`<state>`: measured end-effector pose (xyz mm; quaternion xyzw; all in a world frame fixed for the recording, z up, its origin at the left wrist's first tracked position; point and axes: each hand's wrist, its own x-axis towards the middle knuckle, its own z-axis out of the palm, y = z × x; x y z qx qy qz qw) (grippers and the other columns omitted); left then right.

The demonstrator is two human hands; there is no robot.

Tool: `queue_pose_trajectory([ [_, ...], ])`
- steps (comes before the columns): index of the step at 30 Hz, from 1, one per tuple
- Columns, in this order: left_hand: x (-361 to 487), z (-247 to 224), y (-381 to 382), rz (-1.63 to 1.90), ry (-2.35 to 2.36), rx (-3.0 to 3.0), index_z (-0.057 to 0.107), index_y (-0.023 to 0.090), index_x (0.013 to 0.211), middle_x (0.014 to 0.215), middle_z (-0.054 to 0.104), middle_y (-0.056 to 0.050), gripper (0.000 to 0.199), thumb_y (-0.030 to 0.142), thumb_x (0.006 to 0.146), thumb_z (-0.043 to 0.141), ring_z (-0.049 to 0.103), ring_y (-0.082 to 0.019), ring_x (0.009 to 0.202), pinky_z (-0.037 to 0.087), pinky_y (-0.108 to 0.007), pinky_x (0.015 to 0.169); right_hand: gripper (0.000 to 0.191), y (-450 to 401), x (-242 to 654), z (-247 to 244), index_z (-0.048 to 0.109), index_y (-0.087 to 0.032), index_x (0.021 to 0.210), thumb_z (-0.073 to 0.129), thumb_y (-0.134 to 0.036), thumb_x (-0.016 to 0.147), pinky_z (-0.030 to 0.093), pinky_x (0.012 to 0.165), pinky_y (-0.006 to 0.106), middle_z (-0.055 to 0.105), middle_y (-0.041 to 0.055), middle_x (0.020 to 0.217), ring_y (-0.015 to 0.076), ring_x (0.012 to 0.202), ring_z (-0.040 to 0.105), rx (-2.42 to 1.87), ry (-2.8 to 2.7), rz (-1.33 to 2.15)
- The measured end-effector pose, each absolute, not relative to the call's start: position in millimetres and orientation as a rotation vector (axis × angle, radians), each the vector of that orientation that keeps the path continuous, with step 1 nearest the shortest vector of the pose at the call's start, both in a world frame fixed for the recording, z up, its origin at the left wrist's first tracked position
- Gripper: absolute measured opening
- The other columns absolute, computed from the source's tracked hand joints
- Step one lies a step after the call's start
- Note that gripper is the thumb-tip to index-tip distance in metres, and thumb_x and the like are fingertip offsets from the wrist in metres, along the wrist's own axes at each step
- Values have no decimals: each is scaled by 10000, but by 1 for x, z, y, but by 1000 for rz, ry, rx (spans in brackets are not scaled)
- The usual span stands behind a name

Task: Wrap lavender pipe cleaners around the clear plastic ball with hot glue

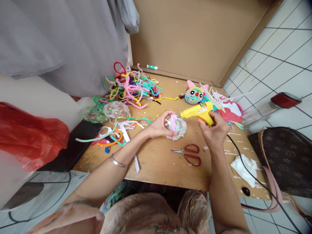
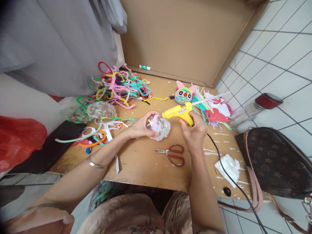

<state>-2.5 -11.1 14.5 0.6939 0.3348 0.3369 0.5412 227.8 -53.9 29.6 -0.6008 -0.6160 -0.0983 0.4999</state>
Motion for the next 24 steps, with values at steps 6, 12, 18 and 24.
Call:
queue_pose_trajectory([
  [6,-2,17,-12,809,816,1660,462,190,1209,1084,563,-29,790,313,515,819,565,-199,980,471,-305,872,345,-53,230,27,647,-182,971,661,-429,730,562,754,387,696,71,903,230,822,666,-1459,-1500,-225],
  [12,-2,14,-11,791,802,1637,440,195,1242,1042,561,-18,827,325,520,822,576,-188,929,482,-289,810,348,-53,230,27,652,-173,966,670,-417,719,564,776,398,705,78,911,229,811,669,-1465,-1480,-216],
  [18,-2,12,-10,811,831,1684,457,200,1233,1108,570,-43,802,320,533,829,579,-205,981,479,-331,887,357,-53,230,28,652,-176,953,673,-435,708,565,753,389,707,76,908,223,782,665,-1469,-1467,-183],
  [24,-2,13,-11,812,825,1709,451,183,1233,1097,571,-54,799,323,541,824,568,-214,991,468,-357,916,428,-49,226,27,671,-155,942,668,-475,657,553,659,372,713,82,854,214,678,647,-1558,-1393,-104],
])
